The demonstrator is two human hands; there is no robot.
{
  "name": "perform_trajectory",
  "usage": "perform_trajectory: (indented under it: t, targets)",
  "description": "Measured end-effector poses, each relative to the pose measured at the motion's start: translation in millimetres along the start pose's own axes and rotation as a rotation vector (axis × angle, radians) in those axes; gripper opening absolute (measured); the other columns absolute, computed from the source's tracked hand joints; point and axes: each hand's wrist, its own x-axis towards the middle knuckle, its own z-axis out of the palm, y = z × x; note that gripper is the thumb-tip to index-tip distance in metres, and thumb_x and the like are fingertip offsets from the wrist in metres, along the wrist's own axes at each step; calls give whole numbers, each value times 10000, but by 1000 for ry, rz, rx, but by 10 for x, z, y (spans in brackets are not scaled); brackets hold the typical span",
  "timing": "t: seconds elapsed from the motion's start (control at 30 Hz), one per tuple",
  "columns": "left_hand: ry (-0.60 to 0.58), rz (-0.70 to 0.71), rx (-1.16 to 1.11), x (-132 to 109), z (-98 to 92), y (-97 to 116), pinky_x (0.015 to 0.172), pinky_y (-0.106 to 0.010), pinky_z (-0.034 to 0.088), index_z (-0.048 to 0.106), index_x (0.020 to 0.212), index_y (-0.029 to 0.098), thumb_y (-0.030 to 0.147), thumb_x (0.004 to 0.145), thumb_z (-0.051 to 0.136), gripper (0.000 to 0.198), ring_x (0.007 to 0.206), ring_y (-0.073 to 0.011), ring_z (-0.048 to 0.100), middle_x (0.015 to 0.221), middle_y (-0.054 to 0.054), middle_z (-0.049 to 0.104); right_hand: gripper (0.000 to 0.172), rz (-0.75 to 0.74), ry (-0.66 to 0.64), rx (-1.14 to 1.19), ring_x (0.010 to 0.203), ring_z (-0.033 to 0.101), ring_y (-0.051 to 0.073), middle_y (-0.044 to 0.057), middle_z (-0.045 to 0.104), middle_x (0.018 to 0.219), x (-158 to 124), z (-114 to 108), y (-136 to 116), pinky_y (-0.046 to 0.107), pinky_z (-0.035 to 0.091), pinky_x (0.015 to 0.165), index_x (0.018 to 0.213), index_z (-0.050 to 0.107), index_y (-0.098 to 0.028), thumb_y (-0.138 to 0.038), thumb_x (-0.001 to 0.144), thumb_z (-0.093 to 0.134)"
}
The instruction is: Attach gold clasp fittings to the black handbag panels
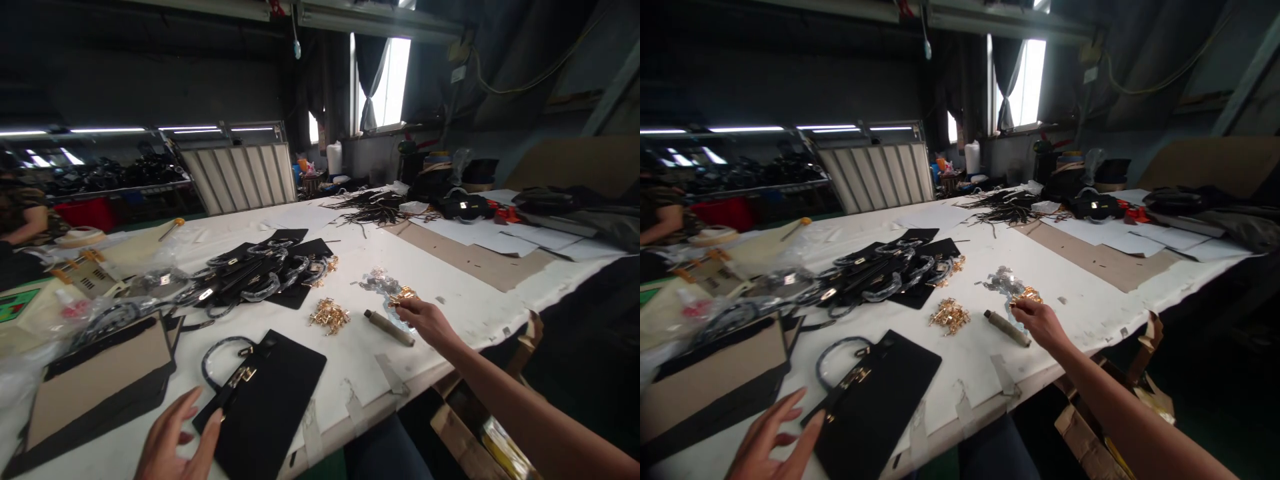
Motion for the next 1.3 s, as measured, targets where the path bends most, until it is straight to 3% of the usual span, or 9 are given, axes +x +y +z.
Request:
perform_trajectory:
  t: [0.17,0.3,0.43,0.57,0.73,0.83,0.93,1.03,1.3]
  targets:
    - [-155,231,-102,88,143,351,828,-323,585,670,1176,258,391,944,585,280,1088,-223,642,1207,-59,670,382,-7,-345,407,746,593,184,44,680,810,-356,994,-804,295,484,695,900,735,-174,-549,860,676]
    - [-204,281,-69,269,349,289,1037,-417,504,661,1152,214,221,937,577,231,1147,-234,607,1190,-70,681,420,15,-573,567,698,562,170,27,644,749,-565,1767,-1198,283,450,646,889,729,-172,-587,826,717]
    - [-266,285,4,463,470,176,1042,-419,479,661,1149,193,179,893,619,259,1162,-254,570,1196,-76,671,496,91,-634,656,684,576,168,14,646,727,-602,2248,-1323,275,451,633,1049,744,-178,-601,790,754]
    - [-353,169,132,602,532,140,996,-418,477,701,1010,187,258,882,641,158,1108,-276,580,1088,-85,696,579,112,-669,559,680,631,198,34,696,730,-596,2403,-1349,291,493,627,1092,750,-174,-644,754,749]
    - [-500,6,184,724,663,135,912,-419,490,744,875,210,412,826,697,213,1048,-304,620,988,-94,733,668,114,-688,360,924,731,294,62,783,906,-547,2498,-1215,342,589,813,1170,760,-228,-721,723,692]
    - [-580,-9,197,798,703,178,907,-425,485,766,809,219,396,800,696,190,990,-303,657,911,-92,750,640,55,-679,276,849,748,304,44,780,841,-514,2593,-1091,338,615,757,1084,780,-263,-764,703,662]
    - [-702,-151,35,855,682,294,804,-347,508,789,923,258,400,800,664,226,809,-223,687,839,-32,760,529,-79,-648,232,757,743,275,30,776,844,-540,2709,-983,299,610,662,989,761,-279,-725,718,671]
    - [-731,-252,-147,899,676,455,743,-289,510,763,1108,292,492,776,685,396,776,-182,686,958,1,777,432,-237,-617,220,810,744,271,41,777,924,-597,2858,-913,299,611,718,986,721,-277,-650,779,650]
    - [-778,112,41,932,834,872,1000,-435,455,774,1033,305,615,923,519,416,1074,-289,647,1054,-62,759,337,-304,-434,321,968,719,399,128,763,941,-412,3179,-976,466,616,772,936,738,-284,-543,754,619]
